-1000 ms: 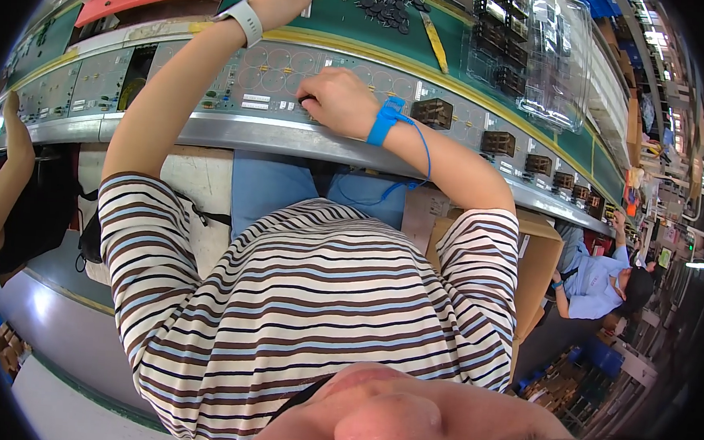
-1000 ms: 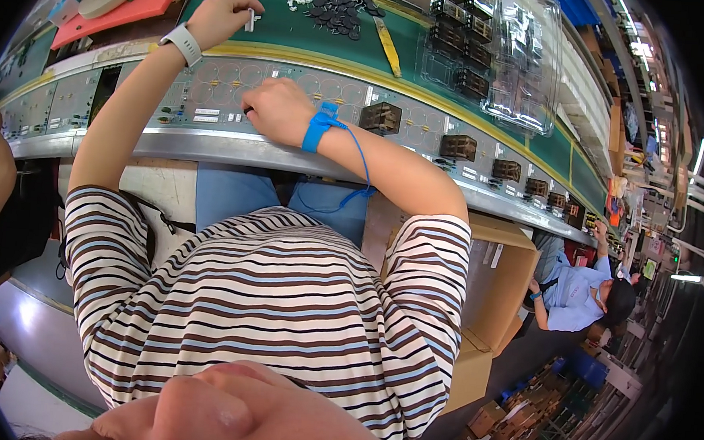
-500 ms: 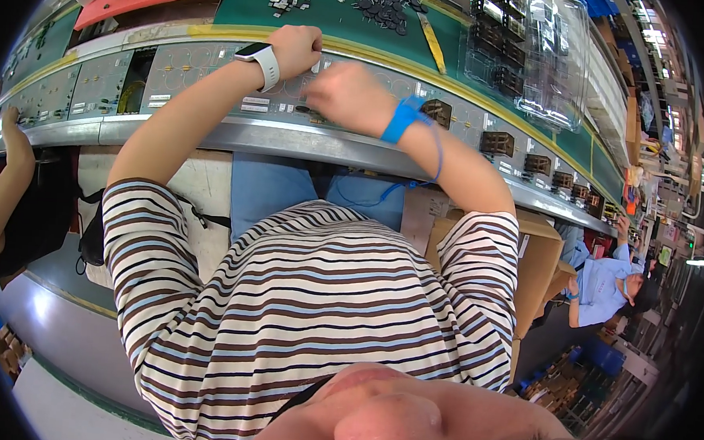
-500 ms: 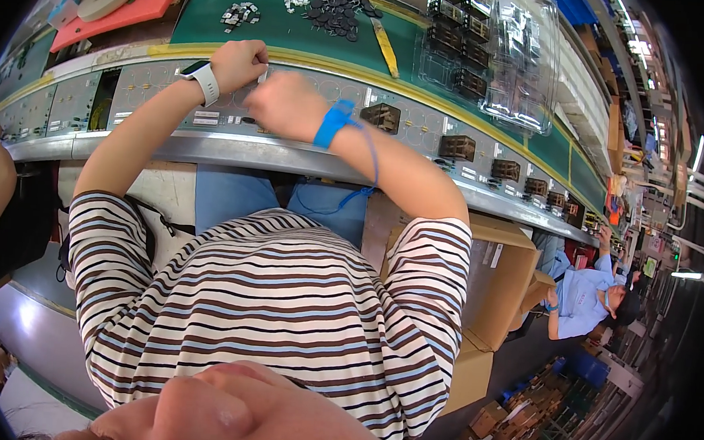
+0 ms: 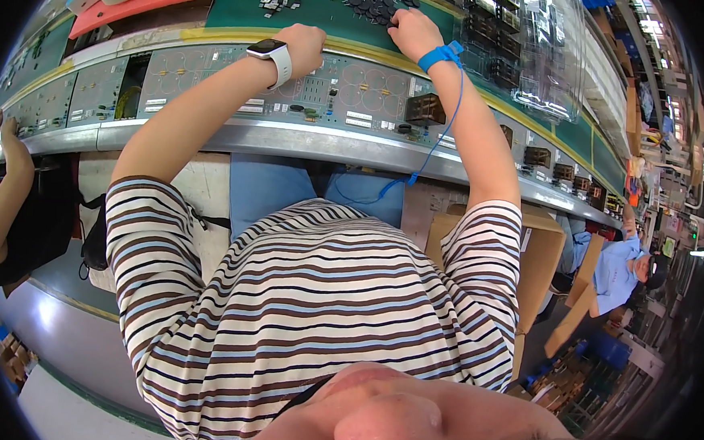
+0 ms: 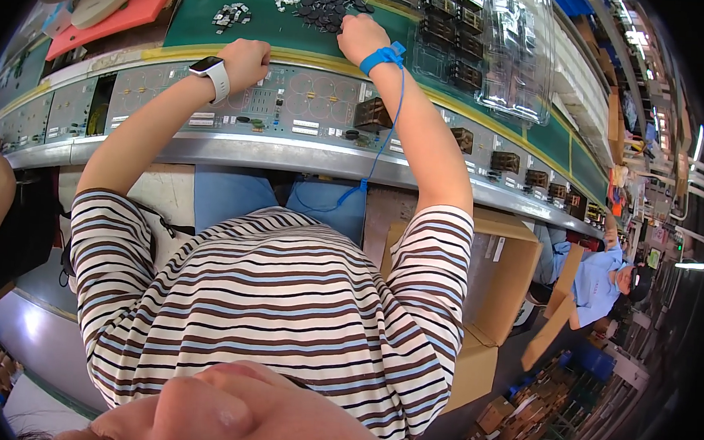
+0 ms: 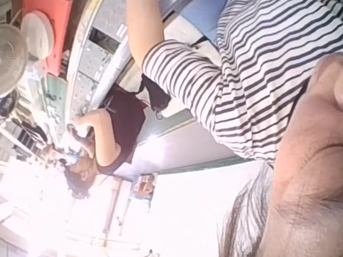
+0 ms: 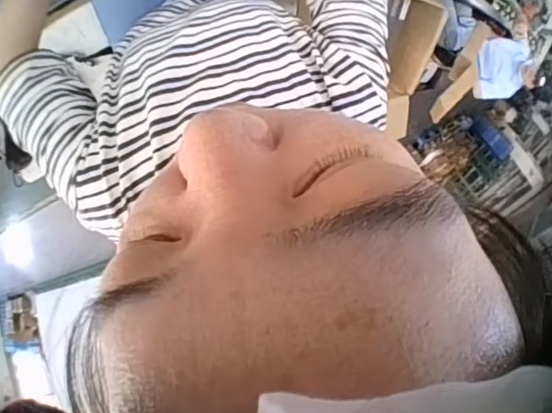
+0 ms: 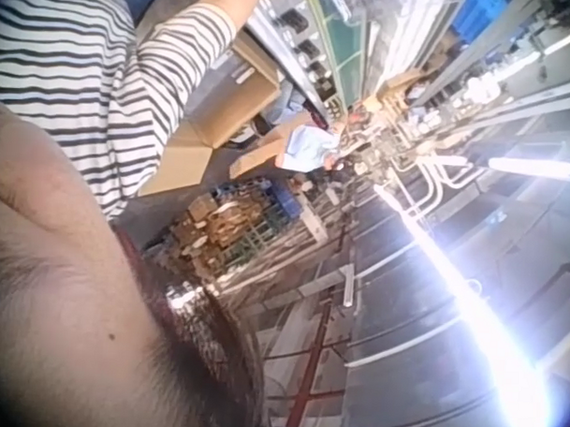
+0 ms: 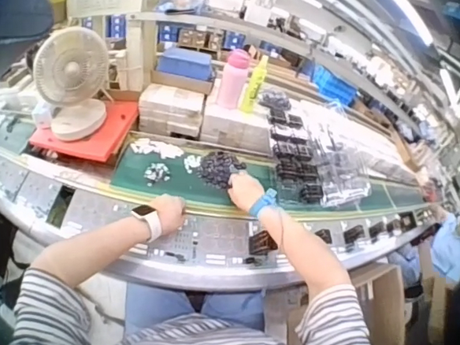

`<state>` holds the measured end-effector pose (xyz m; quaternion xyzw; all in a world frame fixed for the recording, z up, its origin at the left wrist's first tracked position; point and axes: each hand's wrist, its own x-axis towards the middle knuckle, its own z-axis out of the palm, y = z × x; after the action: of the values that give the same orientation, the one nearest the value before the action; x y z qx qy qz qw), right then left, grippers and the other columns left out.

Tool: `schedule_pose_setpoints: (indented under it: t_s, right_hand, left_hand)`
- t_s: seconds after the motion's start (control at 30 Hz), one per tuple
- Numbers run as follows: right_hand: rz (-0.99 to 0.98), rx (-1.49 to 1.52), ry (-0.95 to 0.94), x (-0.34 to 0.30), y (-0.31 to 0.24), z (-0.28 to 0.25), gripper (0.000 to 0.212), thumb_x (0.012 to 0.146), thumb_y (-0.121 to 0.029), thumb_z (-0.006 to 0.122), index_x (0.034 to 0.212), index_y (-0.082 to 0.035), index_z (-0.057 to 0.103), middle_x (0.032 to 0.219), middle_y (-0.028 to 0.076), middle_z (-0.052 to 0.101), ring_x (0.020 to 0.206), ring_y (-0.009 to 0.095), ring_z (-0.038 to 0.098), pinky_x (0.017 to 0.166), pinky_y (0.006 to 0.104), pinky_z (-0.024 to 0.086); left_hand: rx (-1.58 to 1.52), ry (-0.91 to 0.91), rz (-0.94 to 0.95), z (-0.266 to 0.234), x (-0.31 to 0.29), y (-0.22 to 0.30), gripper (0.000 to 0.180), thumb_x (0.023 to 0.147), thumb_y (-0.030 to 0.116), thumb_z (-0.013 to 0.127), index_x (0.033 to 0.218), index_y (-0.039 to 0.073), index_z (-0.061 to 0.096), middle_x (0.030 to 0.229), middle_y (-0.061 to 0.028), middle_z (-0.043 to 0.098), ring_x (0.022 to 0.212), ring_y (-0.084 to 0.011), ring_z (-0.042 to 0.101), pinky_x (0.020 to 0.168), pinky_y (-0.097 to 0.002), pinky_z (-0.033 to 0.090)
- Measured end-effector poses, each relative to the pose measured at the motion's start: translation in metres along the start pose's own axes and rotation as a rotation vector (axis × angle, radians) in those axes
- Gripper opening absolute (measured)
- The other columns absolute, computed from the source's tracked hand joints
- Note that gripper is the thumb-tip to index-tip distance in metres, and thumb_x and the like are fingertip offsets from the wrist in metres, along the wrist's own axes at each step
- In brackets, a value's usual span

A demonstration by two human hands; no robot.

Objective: The person assembles electronic components by hand, inserting small parts into a circuit board or plastic casing on a conveyor belt while wearing an anti-static wrist strap.

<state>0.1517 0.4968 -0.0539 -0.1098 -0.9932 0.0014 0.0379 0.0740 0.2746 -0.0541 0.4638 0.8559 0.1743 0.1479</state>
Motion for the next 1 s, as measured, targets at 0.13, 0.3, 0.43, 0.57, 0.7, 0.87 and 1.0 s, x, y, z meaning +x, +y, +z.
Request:
schedule_pose_setpoints:
  t_s: [0.13,0.3,0.43,0.57,0.7,0.87,1.0]
  right_hand:
    - [0.022,0.213,-0.099,0.003,0.005,-0.006,0.022,0.072,-0.017,0.06,0.092,-0.006,0.06,0.088,0.015,0.061,0.084,0.033,0.058,0.075,0.0405,0.047]
    - [0.04,0.301,0.037,-0.014,-0.026,-0.034,0.02,0.071,-0.014,0.061,0.089,-0.006,0.061,0.085,0.013,0.062,0.083,0.031,0.058,0.075,0.0388,0.047]
    - [-0.214,0.596,0.035,-0.056,-0.057,-0.066,0.021,0.075,-0.007,0.059,0.095,-0.004,0.056,0.081,0.01,0.059,0.075,0.023,0.058,0.068,0.0301,0.046]
    - [-0.377,0.619,-0.121,-0.103,-0.099,-0.068,0.019,0.075,-0.006,0.057,0.094,-0.006,0.057,0.083,0.01,0.056,0.076,0.027,0.056,0.068,0.0337,0.046]
    - [-0.573,0.39,-0.027,-0.118,-0.114,-0.049,0.021,0.072,-0.006,0.057,0.093,-0.007,0.057,0.082,0.009,0.056,0.074,0.027,0.054,0.067,0.0353,0.045]
    - [-0.576,0.364,0.032,-0.116,-0.117,-0.036,0.018,0.069,-0.005,0.056,0.087,-0.007,0.057,0.075,0.007,0.055,0.075,0.026,0.053,0.067,0.0344,0.044]
    - [-0.602,0.291,0.067,-0.116,-0.114,-0.033,0.01,0.07,-0.008,0.05,0.079,-0.006,0.056,0.072,0.007,0.054,0.074,0.024,0.054,0.067,0.0352,0.044]
  left_hand:
    - [-0.012,-0.014,-0.005,0.004,0.006,0.002,0.01,0.068,0.008,0.057,0.075,0.004,0.062,0.072,-0.0157,0.062,0.069,-0.0317,0.06,0.064,-0.038,0.049]
    - [-0.008,0.054,0.035,0.022,0.014,0.005,0.01,0.067,0.008,0.057,0.074,0.004,0.062,0.072,-0.0165,0.062,0.069,-0.0323,0.06,0.064,-0.0387,0.048]
    - [-0.099,0.041,0.074,0.021,0.016,0.014,0.009,0.067,0.009,0.056,0.072,0.004,0.061,0.073,-0.0166,0.062,0.07,-0.0329,0.06,0.065,-0.0398,0.048]
    - [-0.138,0.043,0.067,0.025,0.018,0.016,0.013,0.069,0.01,0.058,0.08,0.004,0.059,0.076,-0.0169,0.062,0.072,-0.0335,0.06,0.066,-0.0398,0.048]
    - [-0.149,0.042,0.087,0.022,0.011,0.014,0.02,0.072,0.015,0.061,0.089,0.004,0.056,0.077,-0.0169,0.062,0.073,-0.0333,0.06,0.066,-0.0394,0.047]
    - [-0.145,0.33,0.163,-0.009,-0.022,-0.01,0.032,0.077,0.026,0.061,0.101,0.006,0.053,0.08,-0.0146,0.061,0.075,-0.0305,0.06,0.066,-0.0381,0.047]
    - [0.125,0.345,0.024,-0.043,-0.072,-0.043,0.032,0.083,0.028,0.053,0.106,0.006,0.05,0.097,-0.0139,0.057,0.082,-0.0326,0.057,0.068,-0.0386,0.047]
